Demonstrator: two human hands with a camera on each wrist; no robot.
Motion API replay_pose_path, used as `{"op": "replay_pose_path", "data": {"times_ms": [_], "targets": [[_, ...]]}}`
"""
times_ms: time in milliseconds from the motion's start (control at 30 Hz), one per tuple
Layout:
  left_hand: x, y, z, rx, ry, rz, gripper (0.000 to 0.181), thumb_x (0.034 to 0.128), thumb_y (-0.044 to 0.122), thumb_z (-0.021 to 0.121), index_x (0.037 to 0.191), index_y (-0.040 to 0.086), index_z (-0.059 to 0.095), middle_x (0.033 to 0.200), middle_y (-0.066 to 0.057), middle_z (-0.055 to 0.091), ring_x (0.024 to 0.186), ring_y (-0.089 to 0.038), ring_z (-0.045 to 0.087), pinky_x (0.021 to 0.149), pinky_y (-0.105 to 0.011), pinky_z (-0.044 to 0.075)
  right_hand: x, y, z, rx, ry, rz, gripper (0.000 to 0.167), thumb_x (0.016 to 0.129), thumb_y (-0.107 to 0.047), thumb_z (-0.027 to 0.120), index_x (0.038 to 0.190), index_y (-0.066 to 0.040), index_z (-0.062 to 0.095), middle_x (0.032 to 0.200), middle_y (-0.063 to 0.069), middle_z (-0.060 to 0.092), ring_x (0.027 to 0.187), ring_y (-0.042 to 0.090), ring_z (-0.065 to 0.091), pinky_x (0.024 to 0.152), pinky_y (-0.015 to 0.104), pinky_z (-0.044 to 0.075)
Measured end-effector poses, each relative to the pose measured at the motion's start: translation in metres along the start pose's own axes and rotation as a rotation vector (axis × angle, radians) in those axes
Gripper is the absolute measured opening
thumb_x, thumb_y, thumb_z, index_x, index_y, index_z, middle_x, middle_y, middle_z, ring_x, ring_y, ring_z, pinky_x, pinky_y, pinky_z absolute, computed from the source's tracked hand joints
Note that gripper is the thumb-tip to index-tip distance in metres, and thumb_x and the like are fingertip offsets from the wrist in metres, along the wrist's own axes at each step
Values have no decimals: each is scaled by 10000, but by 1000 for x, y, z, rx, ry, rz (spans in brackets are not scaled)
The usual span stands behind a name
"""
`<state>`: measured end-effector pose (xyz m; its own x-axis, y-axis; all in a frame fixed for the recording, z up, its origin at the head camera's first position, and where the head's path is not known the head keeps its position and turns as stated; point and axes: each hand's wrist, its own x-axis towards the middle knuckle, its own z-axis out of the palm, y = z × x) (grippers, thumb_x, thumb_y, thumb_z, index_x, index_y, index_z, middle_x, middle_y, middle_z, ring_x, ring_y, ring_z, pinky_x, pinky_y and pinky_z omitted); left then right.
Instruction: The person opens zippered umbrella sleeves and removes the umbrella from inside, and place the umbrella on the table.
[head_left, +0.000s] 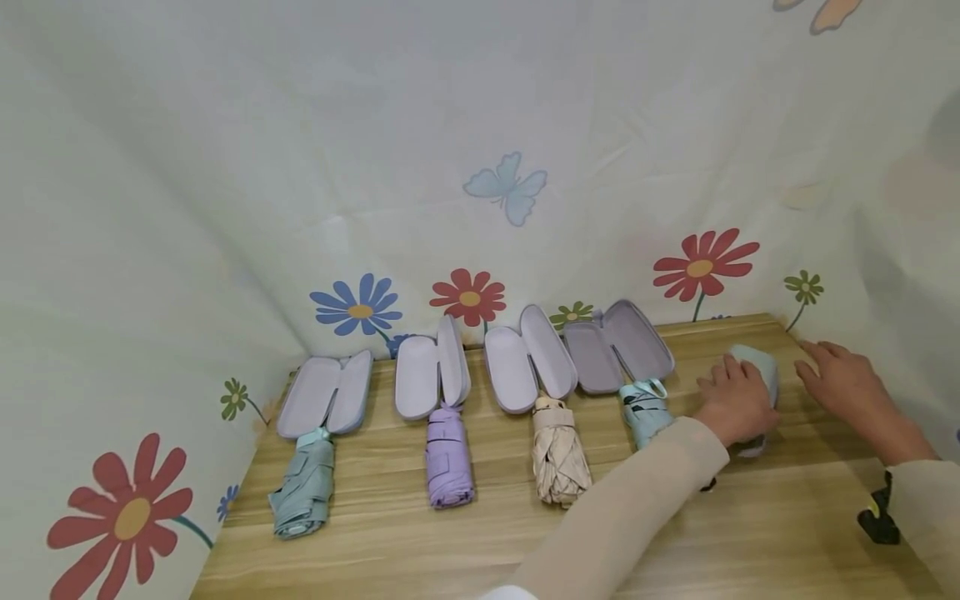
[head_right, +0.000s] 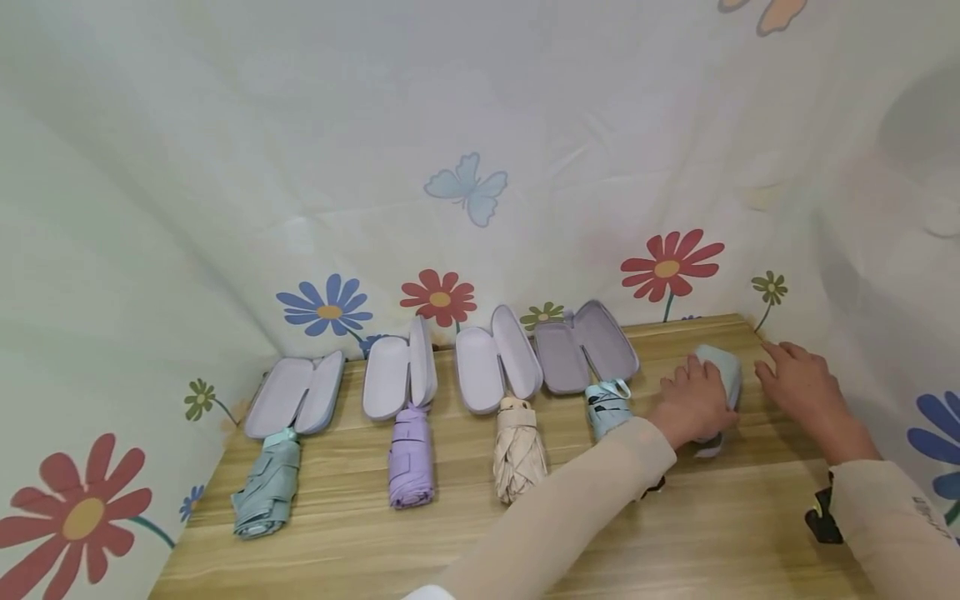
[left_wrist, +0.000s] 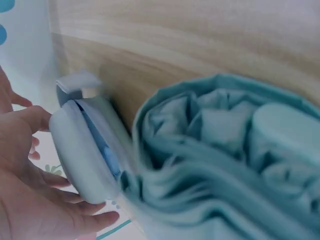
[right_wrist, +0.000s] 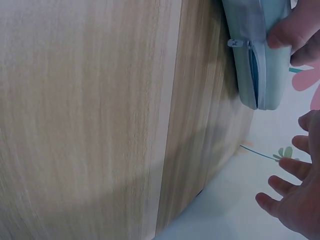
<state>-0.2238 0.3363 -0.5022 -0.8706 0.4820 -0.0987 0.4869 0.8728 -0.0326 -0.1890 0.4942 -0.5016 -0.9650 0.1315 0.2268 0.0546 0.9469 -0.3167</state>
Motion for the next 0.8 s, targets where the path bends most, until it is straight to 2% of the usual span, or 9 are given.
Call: {"op": "replay_pose_path", "data": {"times_ms": [167, 267, 367, 533, 700, 800], "targets": [[1, -7, -6, 23, 11, 97, 670, 876, 683, 644, 1451, 402, 446, 1442, 193, 406, 1320, -97, 379, 1079, -397, 320, 0, 1, -1, 11, -20, 6, 516, 1104, -261, 383, 1390, 168, 405, 1337, 500, 362, 1186, 671, 376, 964, 755, 338], [0, -10, -10, 70, 9, 186, 557, 921, 595, 656, 1427, 464, 464, 1402, 250, 446, 1293, -93, 382, 1050, -364, 318, 0, 1, -2, 21, -28, 7, 557, 1112, -310, 355, 1414, 157, 389, 1356, 498, 348, 1200, 673, 360, 962, 765, 329], [-1, -9, -13, 118, -7, 226, 469, 1017, 500, 557, 1455, 558, 400, 1443, 306, 413, 1320, -79, 353, 1046, -330, 303, -1, 2, -4, 19, -29, 4, 566, 1113, -322, 346, 1414, 156, 388, 1358, 496, 346, 1206, 671, 356, 960, 764, 329], [-2, -6, -18, 116, -34, 220, 437, 1095, 420, 396, 1469, 636, 325, 1485, 324, 355, 1369, -63, 298, 1062, -317, 293, -2, 2, -6, 7, -22, -18, 557, 1116, -313, 327, 1400, 160, 402, 1353, 494, 347, 1211, 664, 357, 964, 755, 327], [0, -3, -16, 91, -47, 203, 483, 1047, 475, 503, 1465, 639, 324, 1481, 323, 345, 1371, -64, 280, 1024, -328, 323, -3, 7, -6, 3, -16, -34, 565, 1120, -320, 311, 1392, 165, 409, 1341, 497, 355, 1215, 649, 364, 984, 728, 307], [1, 1, -13, 79, -53, 189, 514, 998, 574, 539, 1464, 617, 327, 1475, 320, 339, 1384, -82, 251, 1010, -347, 349, -2, 9, -5, 3, -14, -43, 570, 1122, -326, 301, 1388, 165, 415, 1334, 498, 360, 1214, 642, 369, 991, 713, 296]]}}
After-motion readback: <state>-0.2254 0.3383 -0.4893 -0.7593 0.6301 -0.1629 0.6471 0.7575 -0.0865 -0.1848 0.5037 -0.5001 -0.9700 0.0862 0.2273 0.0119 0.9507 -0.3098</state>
